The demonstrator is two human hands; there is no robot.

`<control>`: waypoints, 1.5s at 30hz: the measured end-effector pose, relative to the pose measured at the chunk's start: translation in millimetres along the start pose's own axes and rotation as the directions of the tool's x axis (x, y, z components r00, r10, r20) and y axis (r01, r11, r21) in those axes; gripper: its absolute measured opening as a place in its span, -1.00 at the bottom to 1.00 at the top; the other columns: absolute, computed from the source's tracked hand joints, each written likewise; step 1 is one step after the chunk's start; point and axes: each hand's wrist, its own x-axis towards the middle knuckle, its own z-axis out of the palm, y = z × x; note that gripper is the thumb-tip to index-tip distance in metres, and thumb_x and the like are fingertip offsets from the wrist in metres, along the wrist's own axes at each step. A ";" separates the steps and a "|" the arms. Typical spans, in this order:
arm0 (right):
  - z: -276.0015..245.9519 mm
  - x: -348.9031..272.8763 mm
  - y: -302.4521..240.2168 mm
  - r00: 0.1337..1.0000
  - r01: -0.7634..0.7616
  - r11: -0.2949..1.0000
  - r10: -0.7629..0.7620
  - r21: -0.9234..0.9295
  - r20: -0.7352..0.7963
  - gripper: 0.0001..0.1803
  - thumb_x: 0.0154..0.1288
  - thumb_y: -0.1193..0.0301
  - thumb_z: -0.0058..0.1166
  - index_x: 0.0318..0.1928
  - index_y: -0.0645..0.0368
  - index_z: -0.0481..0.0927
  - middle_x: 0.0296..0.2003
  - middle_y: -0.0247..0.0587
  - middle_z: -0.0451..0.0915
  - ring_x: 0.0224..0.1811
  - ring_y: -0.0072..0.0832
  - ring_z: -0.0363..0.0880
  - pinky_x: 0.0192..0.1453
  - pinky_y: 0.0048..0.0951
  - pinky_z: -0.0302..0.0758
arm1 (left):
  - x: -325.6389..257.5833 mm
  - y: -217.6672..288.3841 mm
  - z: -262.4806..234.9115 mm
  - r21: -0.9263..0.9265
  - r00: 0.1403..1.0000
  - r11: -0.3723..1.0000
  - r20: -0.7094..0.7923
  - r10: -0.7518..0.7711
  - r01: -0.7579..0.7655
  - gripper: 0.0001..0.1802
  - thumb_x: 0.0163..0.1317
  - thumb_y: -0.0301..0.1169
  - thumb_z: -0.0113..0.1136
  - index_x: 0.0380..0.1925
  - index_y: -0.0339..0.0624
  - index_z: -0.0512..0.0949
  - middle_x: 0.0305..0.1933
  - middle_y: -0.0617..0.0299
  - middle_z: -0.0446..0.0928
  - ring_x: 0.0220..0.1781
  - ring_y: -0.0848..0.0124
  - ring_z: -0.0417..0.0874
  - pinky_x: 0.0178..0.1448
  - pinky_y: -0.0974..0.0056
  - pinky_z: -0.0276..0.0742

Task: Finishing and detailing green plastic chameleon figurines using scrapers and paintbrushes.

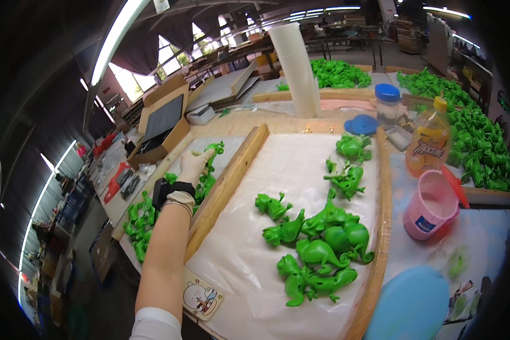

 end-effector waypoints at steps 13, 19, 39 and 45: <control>-8.3 4.8 13.3 0.994 -0.026 0.996 0.017 0.083 0.108 -0.67 0.16 0.22 -0.06 -0.40 0.27 0.28 -0.67 -0.13 0.35 -0.67 -0.39 0.33 -0.58 -0.48 0.37 | 14.4 -13.1 28.1 0.128 0.981 0.985 -0.139 0.137 -0.120 -0.63 -0.15 -0.29 0.18 -0.39 -0.38 0.51 -0.39 0.01 0.54 -0.36 0.32 0.56 -0.28 0.31 0.45; -6.0 1.5 5.2 0.997 -0.065 0.991 0.060 0.113 0.049 -0.66 0.13 0.21 -0.02 -0.44 0.24 0.26 -0.67 -0.19 0.31 -0.68 -0.49 0.29 -0.63 -0.57 0.30 | -103.6 64.4 44.1 -0.213 0.462 0.597 0.455 0.761 -0.774 -0.76 -0.11 -0.44 0.08 -0.36 -0.19 0.52 -0.33 0.07 0.52 -0.24 0.25 0.52 -0.14 0.31 0.39; -36.6 -2.9 -1.6 0.965 -0.058 0.996 0.040 -0.062 -0.260 -0.71 0.18 0.25 -0.09 -0.47 0.23 0.26 -0.62 -0.20 0.38 -0.67 -0.54 0.32 -0.55 -0.58 0.30 | -306.2 96.3 -79.7 -0.604 0.575 0.377 0.793 0.200 0.702 -0.53 0.14 -0.14 -0.21 -0.08 -0.27 0.31 -0.27 0.09 0.45 -0.26 0.27 0.47 -0.17 0.20 0.39; -105.5 29.8 17.5 0.994 -0.015 0.778 -0.059 -0.628 -0.097 -0.87 0.19 0.56 -0.21 -0.29 0.29 0.41 -0.47 -0.26 0.45 -0.45 -0.54 0.40 -0.29 -0.53 0.31 | -390.5 82.2 -102.4 -0.457 0.444 0.011 0.870 0.214 0.890 -0.44 0.22 -0.07 -0.33 0.00 -0.36 0.19 -0.28 0.02 0.40 -0.18 0.16 0.42 -0.03 0.10 0.27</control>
